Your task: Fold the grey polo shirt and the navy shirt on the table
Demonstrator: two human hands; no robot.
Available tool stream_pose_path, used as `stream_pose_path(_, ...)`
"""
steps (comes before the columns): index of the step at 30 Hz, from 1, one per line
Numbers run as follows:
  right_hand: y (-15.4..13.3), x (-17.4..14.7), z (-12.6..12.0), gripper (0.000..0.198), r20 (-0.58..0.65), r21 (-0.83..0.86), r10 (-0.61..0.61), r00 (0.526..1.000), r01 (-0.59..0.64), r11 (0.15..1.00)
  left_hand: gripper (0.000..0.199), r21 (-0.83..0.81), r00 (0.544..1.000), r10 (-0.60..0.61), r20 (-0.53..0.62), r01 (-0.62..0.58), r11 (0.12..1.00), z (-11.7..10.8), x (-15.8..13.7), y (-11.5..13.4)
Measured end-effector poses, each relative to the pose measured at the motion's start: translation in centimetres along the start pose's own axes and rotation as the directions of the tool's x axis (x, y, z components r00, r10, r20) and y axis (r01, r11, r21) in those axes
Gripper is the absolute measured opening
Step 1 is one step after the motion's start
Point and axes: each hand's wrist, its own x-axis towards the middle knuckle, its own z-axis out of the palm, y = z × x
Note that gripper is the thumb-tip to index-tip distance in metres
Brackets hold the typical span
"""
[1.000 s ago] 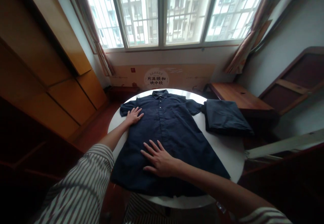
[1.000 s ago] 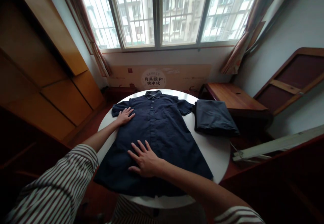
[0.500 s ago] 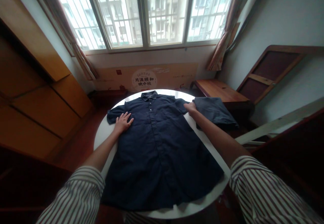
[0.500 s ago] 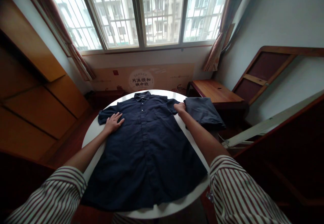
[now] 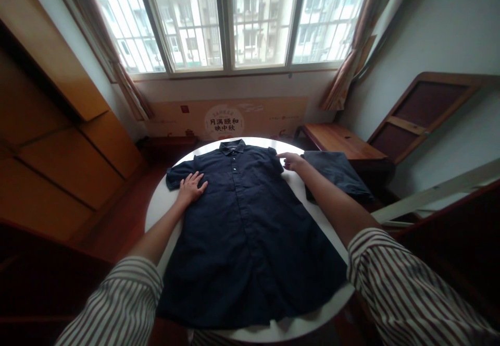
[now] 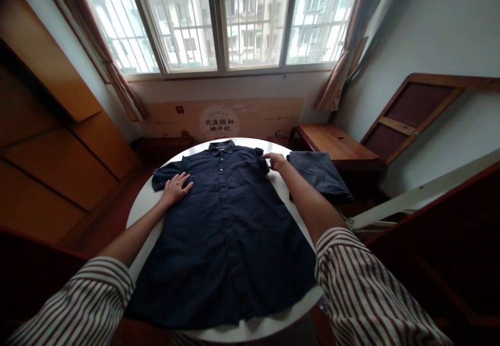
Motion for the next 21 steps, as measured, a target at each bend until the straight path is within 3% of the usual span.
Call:
stream_pose_path(9, 0.8, 0.6, 0.6, 0.06, 0.003, -0.108, -0.022, 1.0, 0.022, 0.994, 0.06, 0.034, 0.999, -0.021, 0.026, 0.02, 0.999, -0.4, -0.2, 0.4)
stream_pose_path(18, 1.0, 1.4, 1.3, 0.015, -0.059, -0.266, -0.162, 0.985, 0.141, 0.954, 0.059, 0.07, 1.0, -0.014, 0.007, 0.014, 0.997, -0.8, -0.5, 0.7)
stream_pose_path(21, 0.7, 1.1, 0.2, 0.018, -0.114, -0.353, -0.289, 0.95, 0.233, 0.906, 0.059, 0.07, 1.0, -0.007, 0.003, 0.007, 0.998, -0.7, -0.4, 0.6)
